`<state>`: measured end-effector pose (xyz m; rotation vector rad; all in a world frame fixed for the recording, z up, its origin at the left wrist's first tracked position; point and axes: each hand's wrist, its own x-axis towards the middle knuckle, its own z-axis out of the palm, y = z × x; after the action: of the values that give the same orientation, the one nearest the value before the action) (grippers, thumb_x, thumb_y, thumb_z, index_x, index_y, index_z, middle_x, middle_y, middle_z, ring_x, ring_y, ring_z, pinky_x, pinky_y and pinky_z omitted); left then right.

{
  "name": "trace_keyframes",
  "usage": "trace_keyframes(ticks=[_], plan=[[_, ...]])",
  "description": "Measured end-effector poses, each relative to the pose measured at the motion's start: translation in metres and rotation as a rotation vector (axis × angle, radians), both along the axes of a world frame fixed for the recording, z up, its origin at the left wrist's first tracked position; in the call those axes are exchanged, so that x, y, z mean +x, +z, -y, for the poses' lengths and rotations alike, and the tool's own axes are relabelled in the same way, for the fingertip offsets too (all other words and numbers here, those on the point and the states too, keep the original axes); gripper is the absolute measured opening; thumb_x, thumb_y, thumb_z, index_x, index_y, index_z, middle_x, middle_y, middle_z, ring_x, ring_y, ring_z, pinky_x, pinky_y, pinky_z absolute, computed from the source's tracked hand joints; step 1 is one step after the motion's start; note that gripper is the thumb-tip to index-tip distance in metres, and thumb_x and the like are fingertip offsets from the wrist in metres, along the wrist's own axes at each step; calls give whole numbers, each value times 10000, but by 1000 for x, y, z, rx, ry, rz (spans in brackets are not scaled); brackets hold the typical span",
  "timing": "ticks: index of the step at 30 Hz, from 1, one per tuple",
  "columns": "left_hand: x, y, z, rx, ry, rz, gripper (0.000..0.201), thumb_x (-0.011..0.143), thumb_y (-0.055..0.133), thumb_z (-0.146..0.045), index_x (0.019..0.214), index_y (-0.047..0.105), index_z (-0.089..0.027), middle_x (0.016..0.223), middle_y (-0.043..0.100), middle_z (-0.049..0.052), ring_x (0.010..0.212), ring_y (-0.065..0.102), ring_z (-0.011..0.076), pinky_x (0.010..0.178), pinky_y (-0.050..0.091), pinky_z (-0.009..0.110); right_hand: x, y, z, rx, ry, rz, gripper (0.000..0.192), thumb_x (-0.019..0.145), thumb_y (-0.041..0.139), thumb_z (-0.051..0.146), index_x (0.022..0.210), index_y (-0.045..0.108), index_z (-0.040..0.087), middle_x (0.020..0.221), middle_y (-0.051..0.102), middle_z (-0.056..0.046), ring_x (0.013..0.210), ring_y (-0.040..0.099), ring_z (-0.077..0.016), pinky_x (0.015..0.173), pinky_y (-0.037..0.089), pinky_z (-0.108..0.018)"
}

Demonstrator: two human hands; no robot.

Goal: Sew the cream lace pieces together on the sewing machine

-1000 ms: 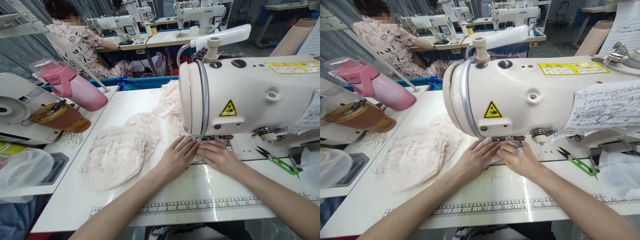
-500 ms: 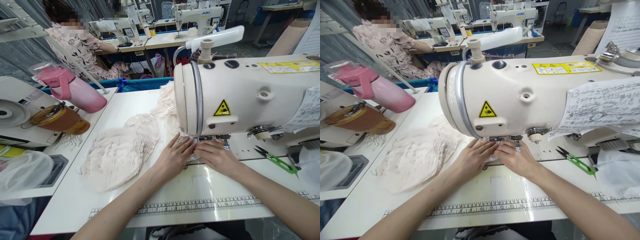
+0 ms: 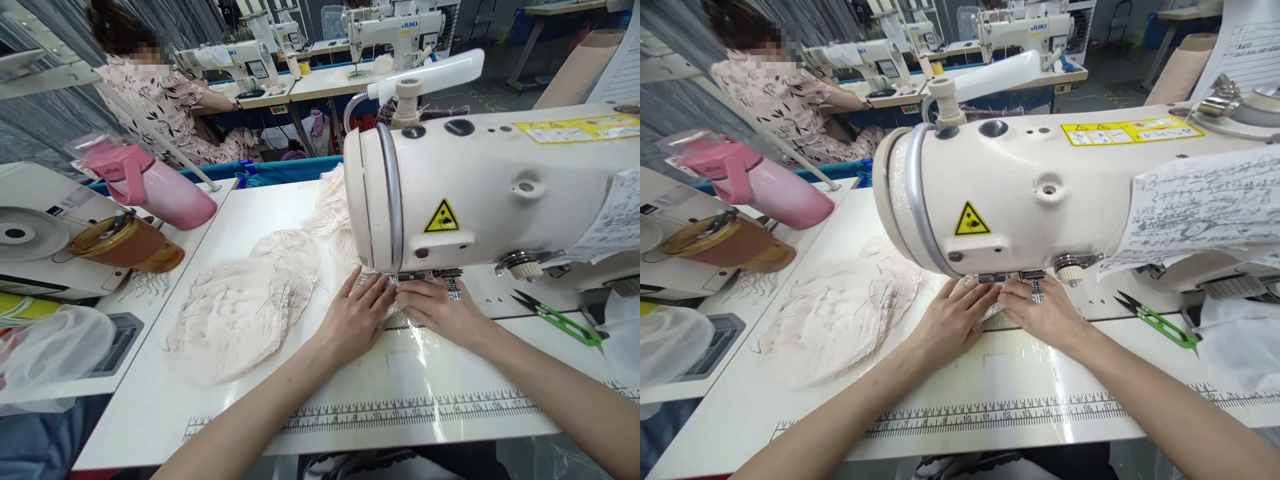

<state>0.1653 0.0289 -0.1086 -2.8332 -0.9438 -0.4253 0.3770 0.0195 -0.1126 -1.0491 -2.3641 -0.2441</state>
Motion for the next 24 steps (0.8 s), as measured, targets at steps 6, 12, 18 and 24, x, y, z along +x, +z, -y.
trace_keyframes(ticks=[6,12,18,24], plan=[[3,0,0,11,33,-12,411,940,402,-240,1308,513,-96,1328,553,115,1267,480,274,1125,296,505,3,-6,0,46,-54,11,199,915,489,200,983,669,251,1015,708,12,862,638,-153,817,430,-313],[4,-4,-1,53,44,-8,387,950,410,-237,1293,527,-101,1311,566,116,1254,496,274,1116,314,511,5,-9,0,39,-62,44,215,918,491,212,1045,660,254,1024,708,-11,877,638,-156,802,448,-314],[-8,-5,-4,105,-115,-23,373,957,350,-120,1289,519,-88,1329,550,86,1232,524,217,1121,341,434,-2,-3,1,50,-32,122,183,912,492,161,968,658,215,997,705,6,843,617,-132,691,426,-290],[-20,-2,-12,56,-167,-38,359,951,361,-118,1259,542,-86,1326,549,97,1255,501,216,1117,357,405,-9,-7,3,27,15,141,250,898,456,67,1012,636,199,1023,699,-15,998,592,-149,829,396,-312]])
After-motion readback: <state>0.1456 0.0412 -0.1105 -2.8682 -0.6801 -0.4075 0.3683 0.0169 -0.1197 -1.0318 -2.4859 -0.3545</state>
